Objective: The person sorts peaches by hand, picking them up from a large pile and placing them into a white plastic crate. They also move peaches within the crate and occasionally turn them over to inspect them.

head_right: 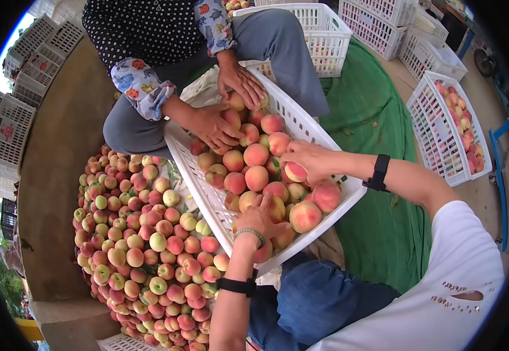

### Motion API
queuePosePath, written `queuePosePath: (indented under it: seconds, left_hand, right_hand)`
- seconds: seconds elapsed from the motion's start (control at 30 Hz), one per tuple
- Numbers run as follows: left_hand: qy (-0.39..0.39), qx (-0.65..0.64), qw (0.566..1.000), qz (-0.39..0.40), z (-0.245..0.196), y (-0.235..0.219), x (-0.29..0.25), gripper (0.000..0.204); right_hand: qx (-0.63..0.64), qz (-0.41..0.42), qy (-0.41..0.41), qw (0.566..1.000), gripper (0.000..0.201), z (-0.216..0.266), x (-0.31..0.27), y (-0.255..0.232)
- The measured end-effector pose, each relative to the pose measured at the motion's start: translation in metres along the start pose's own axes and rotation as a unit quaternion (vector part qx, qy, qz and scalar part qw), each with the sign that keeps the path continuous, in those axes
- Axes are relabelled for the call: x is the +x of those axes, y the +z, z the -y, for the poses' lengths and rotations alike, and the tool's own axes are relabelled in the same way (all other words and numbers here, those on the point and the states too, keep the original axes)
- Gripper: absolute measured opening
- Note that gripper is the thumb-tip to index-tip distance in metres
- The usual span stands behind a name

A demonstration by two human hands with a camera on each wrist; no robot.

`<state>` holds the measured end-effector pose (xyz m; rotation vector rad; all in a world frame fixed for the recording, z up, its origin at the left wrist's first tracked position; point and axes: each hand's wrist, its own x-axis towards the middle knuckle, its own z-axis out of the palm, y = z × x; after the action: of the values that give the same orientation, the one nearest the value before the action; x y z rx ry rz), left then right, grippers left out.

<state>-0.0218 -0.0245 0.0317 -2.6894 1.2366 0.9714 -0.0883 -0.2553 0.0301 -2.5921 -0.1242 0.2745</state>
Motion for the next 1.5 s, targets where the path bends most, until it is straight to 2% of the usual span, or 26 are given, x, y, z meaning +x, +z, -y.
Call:
queuePosePath:
  seconds: [0.07, 0.23, 0.3, 0.33, 0.4, 0.43, 0.5, 0.53, 0.67, 0.73, 0.87, 0.93, 1.03, 1.17, 1.23, 1.27, 1.3, 1.37, 1.43, 1.5]
  left_hand:
    - [0.006, -0.011, 1.000, 0.002, 0.003, 0.003, 0.002, 0.102]
    - [-0.005, -0.011, 1.000, -0.006, 0.001, 0.005, 0.002, 0.105]
    - [0.013, -0.015, 1.000, -0.003, 0.003, 0.003, 0.001, 0.106]
    - [0.012, -0.017, 1.000, -0.004, 0.004, 0.004, 0.001, 0.106]
    - [0.012, -0.017, 1.000, -0.001, 0.004, 0.004, 0.002, 0.105]
    - [0.010, -0.018, 1.000, -0.001, 0.004, 0.003, 0.001, 0.105]
    - [-0.002, -0.039, 0.999, 0.019, 0.002, -0.001, 0.000, 0.103]
    - [-0.002, -0.039, 0.999, 0.020, 0.002, 0.001, 0.000, 0.103]
    - [-0.012, -0.032, 0.999, 0.012, 0.001, 0.000, 0.001, 0.099]
    - [-0.014, -0.031, 0.999, 0.026, 0.002, 0.000, 0.001, 0.097]
    - [-0.005, -0.026, 0.999, 0.019, 0.000, -0.001, 0.004, 0.097]
    - [-0.007, -0.028, 0.999, 0.013, 0.003, 0.000, 0.003, 0.099]
    - [-0.003, -0.033, 0.999, -0.003, 0.003, 0.005, 0.002, 0.099]
    - [0.000, -0.025, 1.000, -0.009, 0.003, 0.004, 0.000, 0.100]
    - [0.003, -0.027, 1.000, -0.002, 0.001, 0.004, 0.002, 0.100]
    - [0.004, -0.023, 1.000, -0.004, 0.002, 0.006, 0.002, 0.100]
    - [0.002, -0.020, 1.000, -0.007, 0.003, 0.006, 0.003, 0.100]
    - [-0.005, -0.009, 1.000, -0.012, 0.002, 0.008, 0.003, 0.100]
    - [-0.014, 0.004, 1.000, -0.015, 0.004, 0.008, 0.003, 0.100]
    - [0.006, -0.020, 1.000, -0.024, 0.005, 0.010, 0.003, 0.100]
  right_hand:
    - [-0.016, -0.027, -0.036, 0.999, 0.065, -0.007, -0.006, -0.002]
    - [0.042, -0.054, -0.028, 0.997, 0.058, -0.011, -0.014, 0.016]
    - [0.064, 0.041, -0.036, 0.996, 0.055, -0.014, -0.015, 0.020]
    - [0.063, 0.042, -0.037, 0.996, 0.055, -0.015, -0.015, 0.017]
    - [-0.025, 0.067, -0.120, 0.990, 0.053, -0.015, -0.016, 0.009]
    - [-0.026, 0.068, -0.122, 0.990, 0.053, -0.018, -0.015, 0.010]
    - [0.066, 0.066, -0.090, 0.992, 0.050, -0.028, -0.012, 0.013]
    - [0.089, 0.083, -0.042, 0.992, 0.051, -0.033, -0.009, 0.013]
    - [0.083, 0.073, -0.011, 0.994, 0.057, -0.031, -0.012, 0.009]
    - [0.035, 0.083, 0.000, 0.996, 0.062, -0.026, -0.018, 0.005]
    - [-0.060, 0.104, 0.001, 0.993, 0.057, -0.019, -0.032, 0.009]
    - [-0.221, 0.039, 0.004, 0.974, 0.052, -0.001, -0.037, 0.009]
    - [-0.254, 0.020, -0.007, 0.967, 0.055, -0.007, -0.036, 0.021]
    - [-0.170, -0.028, -0.022, 0.985, 0.055, -0.016, -0.032, 0.016]
    - [-0.014, 0.072, 0.141, 0.987, 0.058, 0.006, -0.022, -0.004]
    - [-0.094, -0.001, 0.078, 0.993, 0.060, -0.004, -0.025, 0.010]
    - [-0.093, -0.001, 0.076, 0.993, 0.060, -0.002, -0.028, 0.015]
    - [-0.264, -0.024, -0.013, 0.964, 0.063, 0.004, -0.029, 0.027]
    - [-0.271, -0.036, -0.023, 0.962, 0.061, 0.006, -0.034, 0.035]
    - [-0.286, 0.028, 0.010, 0.958, 0.057, 0.004, -0.039, 0.034]
